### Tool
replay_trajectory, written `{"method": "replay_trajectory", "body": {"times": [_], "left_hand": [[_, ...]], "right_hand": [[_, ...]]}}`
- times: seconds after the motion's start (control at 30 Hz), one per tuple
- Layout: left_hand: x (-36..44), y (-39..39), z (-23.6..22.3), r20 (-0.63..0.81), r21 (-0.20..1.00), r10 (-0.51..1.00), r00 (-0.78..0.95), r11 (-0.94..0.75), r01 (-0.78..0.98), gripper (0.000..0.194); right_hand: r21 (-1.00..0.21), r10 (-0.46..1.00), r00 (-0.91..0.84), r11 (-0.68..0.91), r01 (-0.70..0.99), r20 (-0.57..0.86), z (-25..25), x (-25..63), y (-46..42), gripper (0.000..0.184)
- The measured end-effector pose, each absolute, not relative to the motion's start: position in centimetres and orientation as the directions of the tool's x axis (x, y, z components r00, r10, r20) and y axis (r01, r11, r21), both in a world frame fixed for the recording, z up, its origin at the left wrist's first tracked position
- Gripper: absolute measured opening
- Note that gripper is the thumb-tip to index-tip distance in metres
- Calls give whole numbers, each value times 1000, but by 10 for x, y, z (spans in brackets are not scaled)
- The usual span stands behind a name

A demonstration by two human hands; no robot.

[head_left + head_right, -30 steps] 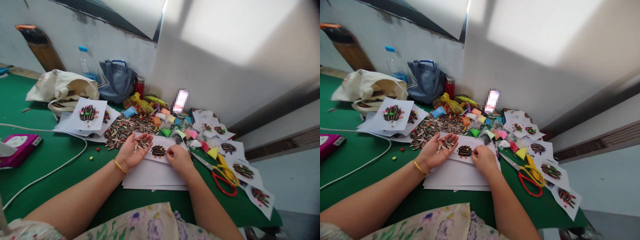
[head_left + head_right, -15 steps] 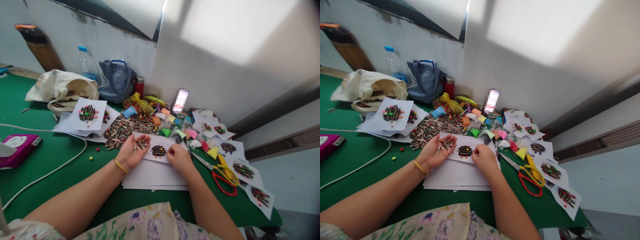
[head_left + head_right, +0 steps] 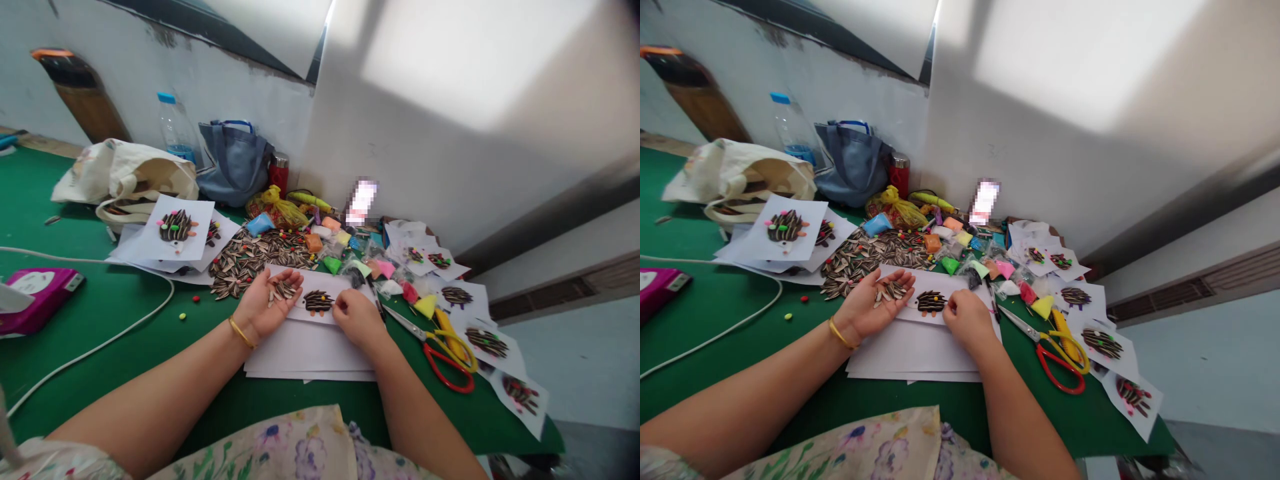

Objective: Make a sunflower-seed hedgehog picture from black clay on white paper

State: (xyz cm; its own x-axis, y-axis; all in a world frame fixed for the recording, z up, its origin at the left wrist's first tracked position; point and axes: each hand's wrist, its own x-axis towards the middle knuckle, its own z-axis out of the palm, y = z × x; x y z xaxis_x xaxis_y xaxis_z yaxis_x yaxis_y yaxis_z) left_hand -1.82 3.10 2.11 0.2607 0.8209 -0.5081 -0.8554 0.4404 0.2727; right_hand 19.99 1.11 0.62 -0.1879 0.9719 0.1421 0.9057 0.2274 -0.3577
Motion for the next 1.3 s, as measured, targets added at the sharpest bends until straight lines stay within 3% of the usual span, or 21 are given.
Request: {"method": "replay_trajectory", "body": {"times": [0.43,0.7,0.87,1.13,1.3], "left_hand": [[-19,31,21,-510,267,818,267,446,-855,40],[-17,29,22,-504,272,815,284,463,-844,37],[-21,30,26,-519,253,796,311,491,-834,23],[-30,34,29,-431,235,824,369,497,-835,16],[-26,30,30,-446,254,785,429,571,-780,18]], "right_hand": [[-438,961,-245,276,856,127,8,212,14,7],[-529,973,-160,225,818,166,15,215,15,7],[-556,968,-90,210,804,235,16,218,16,11],[-626,977,-23,152,765,210,11,224,23,12],[-690,941,-44,277,668,334,17,210,13,12]]}}
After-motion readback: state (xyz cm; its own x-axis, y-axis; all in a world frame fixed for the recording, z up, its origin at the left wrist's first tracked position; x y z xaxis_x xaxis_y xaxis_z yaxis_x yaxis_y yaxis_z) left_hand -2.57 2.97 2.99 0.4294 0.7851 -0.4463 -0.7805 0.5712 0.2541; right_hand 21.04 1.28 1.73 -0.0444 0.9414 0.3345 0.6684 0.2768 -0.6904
